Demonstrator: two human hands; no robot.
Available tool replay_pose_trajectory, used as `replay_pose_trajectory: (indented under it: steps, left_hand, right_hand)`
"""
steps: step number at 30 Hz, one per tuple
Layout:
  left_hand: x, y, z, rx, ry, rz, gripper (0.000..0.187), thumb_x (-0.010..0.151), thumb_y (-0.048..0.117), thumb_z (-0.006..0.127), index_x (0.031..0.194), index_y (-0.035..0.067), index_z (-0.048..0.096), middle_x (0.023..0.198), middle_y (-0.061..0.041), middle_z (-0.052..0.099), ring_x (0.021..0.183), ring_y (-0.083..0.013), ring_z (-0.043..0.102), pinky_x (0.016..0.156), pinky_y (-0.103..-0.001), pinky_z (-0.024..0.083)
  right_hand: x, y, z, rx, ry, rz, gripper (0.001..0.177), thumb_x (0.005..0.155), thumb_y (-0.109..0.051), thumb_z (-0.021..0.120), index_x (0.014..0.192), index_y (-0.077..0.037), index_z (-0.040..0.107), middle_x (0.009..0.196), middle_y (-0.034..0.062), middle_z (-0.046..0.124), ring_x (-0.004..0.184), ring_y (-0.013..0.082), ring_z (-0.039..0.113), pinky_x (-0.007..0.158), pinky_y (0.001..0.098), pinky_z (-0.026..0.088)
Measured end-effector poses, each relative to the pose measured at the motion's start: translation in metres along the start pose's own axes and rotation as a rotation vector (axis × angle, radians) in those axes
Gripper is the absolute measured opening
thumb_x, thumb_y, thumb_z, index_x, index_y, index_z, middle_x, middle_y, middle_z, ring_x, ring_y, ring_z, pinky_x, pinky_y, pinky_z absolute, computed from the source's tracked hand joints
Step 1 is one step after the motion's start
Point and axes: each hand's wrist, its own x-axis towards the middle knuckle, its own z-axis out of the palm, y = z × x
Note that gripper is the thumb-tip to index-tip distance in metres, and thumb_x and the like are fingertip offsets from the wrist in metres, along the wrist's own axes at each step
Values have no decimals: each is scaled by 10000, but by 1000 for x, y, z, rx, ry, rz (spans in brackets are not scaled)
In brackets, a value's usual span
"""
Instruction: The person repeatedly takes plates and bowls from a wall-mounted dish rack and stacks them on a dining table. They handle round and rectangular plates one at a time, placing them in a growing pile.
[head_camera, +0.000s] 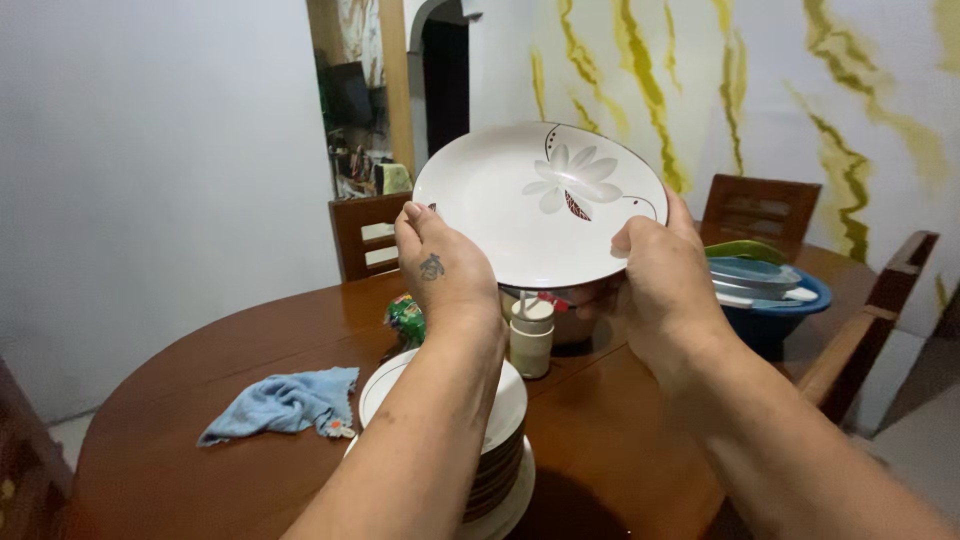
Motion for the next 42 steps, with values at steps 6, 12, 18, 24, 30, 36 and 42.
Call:
replay_pose_trajectory:
  steps: [6,12,18,24,30,36,42]
  left_hand:
    - [7,-14,-21,148,85,-55,541,1037,433,274,1397,115,524,1342,-111,634,1221,-267,633,1018,-389,485]
    - [12,-33,-48,167,123,-148,536,1030,441,261,1413,147,495,1372,-94,612,1252,-266,608,1031,-398,472]
    - [13,-48,-76,321,204,-168,460,1030,357,342,1407,152,508,1365,-112,605,1246,-281,613,1025,-408,487]
    - [11,-65,-106,566,288,-187,432,1043,316,349,1378,134,552,1315,-160,661,1206,-344,640,1013,-441,487]
    - [17,-95,-136,1133,337,-94,423,1050,390,376,1334,176,603,1458,-50,509,1352,-351,408,1138,-529,324]
    - [14,-125,-156,1176,465,-46,393,1013,418,420,1271,226,647,1539,-14,366,1415,-309,329,1059,-628,321]
    - [9,-138,-175,1151,427,-161,417,1023,415,396,1336,253,618,1624,1,285,1418,-315,325,1102,-642,296]
  right_hand:
    - [21,41,6,54,-49,42,688,758,-41,391,1438,-138,436,972,147,646,575,241,592,458,425,501]
    - [34,89,12,104,-72,34,688,756,-23,428,1438,-105,474,1068,144,664,718,233,659,520,405,576]
    - [21,112,27,62,-84,257,664,755,-41,406,1410,-140,445,947,190,637,541,308,588,434,462,516]
    - [11,131,32,6,-146,344,655,753,-9,398,1395,-113,466,889,191,652,517,312,601,447,453,503]
    - [18,176,19,-102,-131,316,532,788,-30,485,1304,-65,609,965,103,653,704,216,594,568,353,457]
    - [26,224,17,-135,-84,206,438,885,-123,545,1300,-31,649,1147,61,712,993,137,629,864,277,482]
    - [9,232,20,-270,-9,276,434,939,-225,536,1330,-96,672,1242,79,737,1118,178,651,968,333,483]
